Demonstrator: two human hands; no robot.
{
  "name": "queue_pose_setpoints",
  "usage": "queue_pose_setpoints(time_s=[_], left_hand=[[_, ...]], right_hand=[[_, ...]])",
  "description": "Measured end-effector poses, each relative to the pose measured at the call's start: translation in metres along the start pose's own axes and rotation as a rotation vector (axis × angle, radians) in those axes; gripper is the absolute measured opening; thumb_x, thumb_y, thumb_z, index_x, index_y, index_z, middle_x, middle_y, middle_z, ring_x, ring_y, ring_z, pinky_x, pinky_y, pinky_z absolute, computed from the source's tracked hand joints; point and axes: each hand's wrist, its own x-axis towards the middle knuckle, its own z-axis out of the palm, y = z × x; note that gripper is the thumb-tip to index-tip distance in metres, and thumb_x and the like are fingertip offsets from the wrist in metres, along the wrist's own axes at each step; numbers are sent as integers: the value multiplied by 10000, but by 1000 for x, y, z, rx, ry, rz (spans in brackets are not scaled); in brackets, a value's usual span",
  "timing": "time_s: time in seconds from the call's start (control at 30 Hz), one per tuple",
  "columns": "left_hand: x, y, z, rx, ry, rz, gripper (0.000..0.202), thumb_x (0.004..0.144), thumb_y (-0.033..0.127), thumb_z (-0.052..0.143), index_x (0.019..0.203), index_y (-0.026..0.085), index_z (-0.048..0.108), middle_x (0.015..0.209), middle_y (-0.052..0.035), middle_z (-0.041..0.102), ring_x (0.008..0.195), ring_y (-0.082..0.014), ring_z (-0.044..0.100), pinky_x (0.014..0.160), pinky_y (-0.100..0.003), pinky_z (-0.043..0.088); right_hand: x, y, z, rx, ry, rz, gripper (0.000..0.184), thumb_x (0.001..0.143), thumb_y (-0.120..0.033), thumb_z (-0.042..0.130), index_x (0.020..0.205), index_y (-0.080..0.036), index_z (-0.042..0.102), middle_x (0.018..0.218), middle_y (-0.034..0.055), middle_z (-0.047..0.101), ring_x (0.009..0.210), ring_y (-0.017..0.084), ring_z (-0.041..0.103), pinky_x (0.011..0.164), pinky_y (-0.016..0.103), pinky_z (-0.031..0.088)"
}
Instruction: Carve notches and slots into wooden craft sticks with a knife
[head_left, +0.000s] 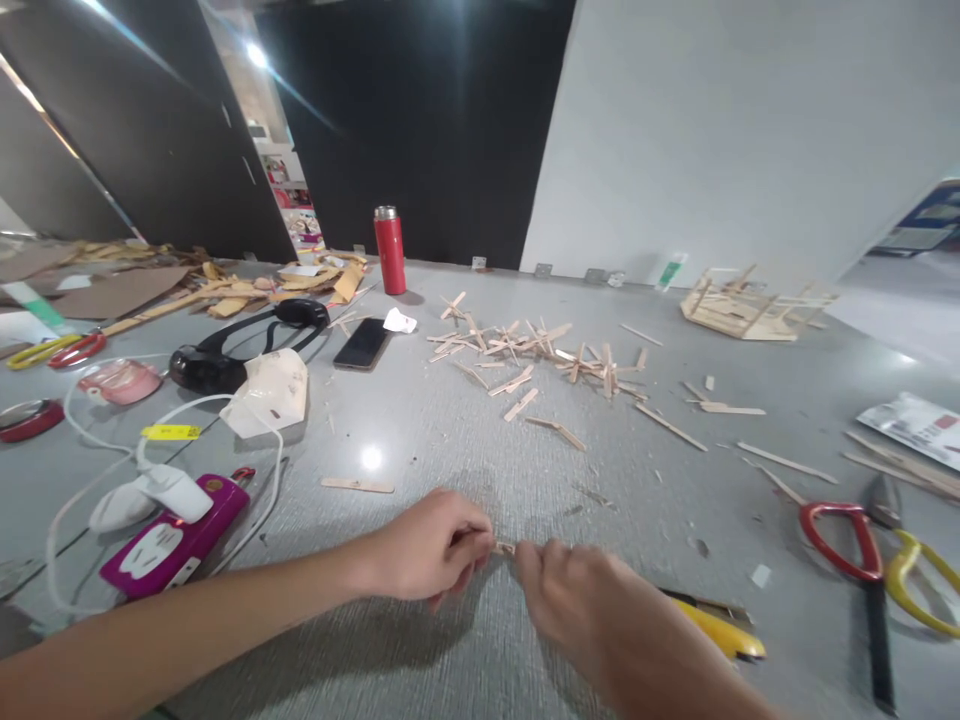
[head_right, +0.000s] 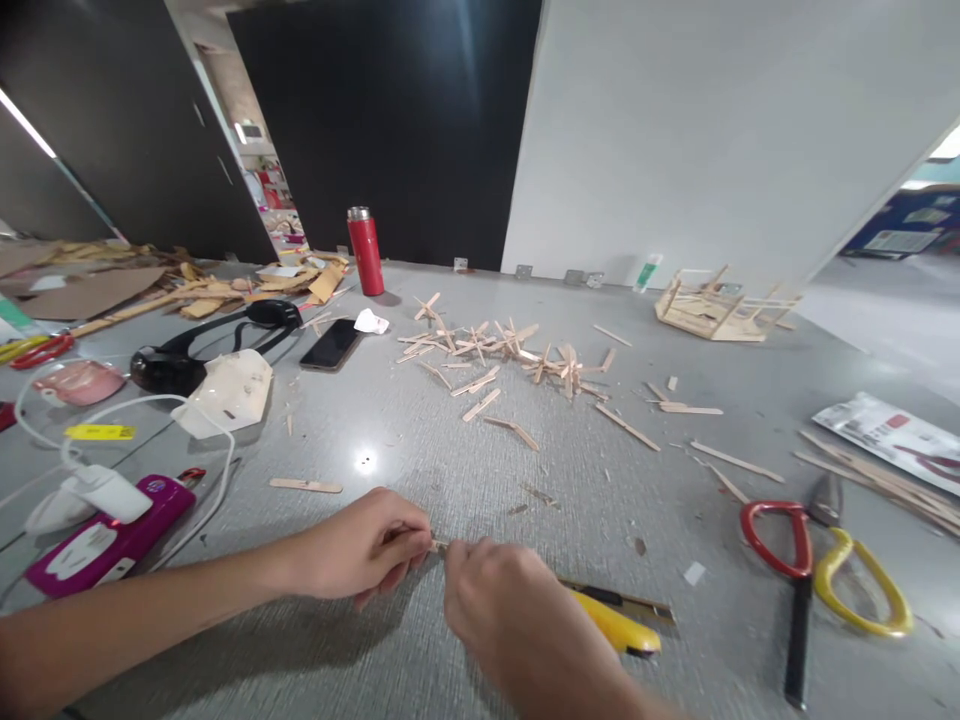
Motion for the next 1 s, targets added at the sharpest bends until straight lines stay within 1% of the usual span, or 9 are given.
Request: queue_pose_setpoints(time_s=[0.17, 0.37, 0.43, 0.53, 0.67, 0.73, 0.8, 0.9, 1.0], left_hand=[[0, 2, 1, -7, 5, -17, 359, 1002, 218, 402, 648, 189, 456, 489, 53, 498, 341, -70, 473, 366, -148, 343], [-1, 3, 0, -13, -5, -43, 318, 979, 168, 408, 668, 184, 469, 512, 55, 515, 339, -58, 479, 364, -136, 331], [-2, 1, 0, -15, -3, -43, 324, 983, 173, 406, 666, 182, 473, 519, 53, 517, 341, -57, 482, 366, -137, 335], [-1, -2, 0, -17, 6, -32, 327, 988, 194, 418, 668, 179, 479, 518, 55, 511, 343, -58, 481, 368, -140, 335], [0, -3, 1, -15, 13, -16, 344, 1000, 233, 433, 663, 176, 480, 518, 53, 512, 359, -59, 489, 384, -141, 343], [0, -1, 1, -16, 11, -17, 346, 998, 236, 435, 659, 178, 476, 516, 53, 512, 352, -61, 485, 380, -145, 342], [-1, 1, 0, -17, 6, -21, 343, 991, 227, 436, 653, 182, 470, 509, 55, 510, 342, -65, 481, 372, -152, 337], [-1, 4, 0, -16, 9, -19, 337, 982, 214, 435, 648, 186, 466, 504, 54, 506, 341, -74, 484, 378, -166, 346], [-2, 4, -1, -9, 7, -3, 367, 991, 231, 430, 628, 185, 460, 503, 45, 510, 349, -77, 489, 396, -175, 363]], right_hand=[[7, 13, -6, 46, -70, -114, 148, 734, -77, 685, 747, -221, 651, 647, 6, 582, 497, 168, 449, 427, 368, 163], [17, 50, -14, 207, -109, -142, 189, 771, -37, 669, 726, -213, 616, 682, -26, 628, 530, 125, 513, 476, 320, 253], [17, 48, -13, 218, -119, -143, 193, 746, -42, 679, 717, -218, 607, 675, -33, 625, 531, 123, 514, 477, 309, 269], [14, 23, -13, 145, -134, -104, 231, 659, -12, 682, 731, -224, 627, 698, -4, 629, 541, 158, 519, 450, 336, 237], [10, -7, -16, 21, -131, 22, 225, 686, 8, 602, 720, -210, 645, 638, 53, 594, 501, 199, 488, 421, 367, 178], [10, -1, -16, 44, -91, -11, 245, 656, 14, 613, 691, -229, 620, 633, 30, 593, 505, 184, 484, 436, 363, 200], [11, 16, -13, 105, -35, -71, 274, 630, 29, 634, 673, -237, 582, 629, -12, 591, 509, 155, 483, 461, 344, 239], [10, 35, -6, 169, 38, -111, 272, 689, 22, 653, 684, -227, 545, 635, -45, 593, 525, 125, 490, 507, 308, 291], [9, 25, -2, 123, 54, -71, 256, 724, 11, 615, 689, -233, 546, 653, -28, 589, 528, 140, 481, 499, 321, 278]])
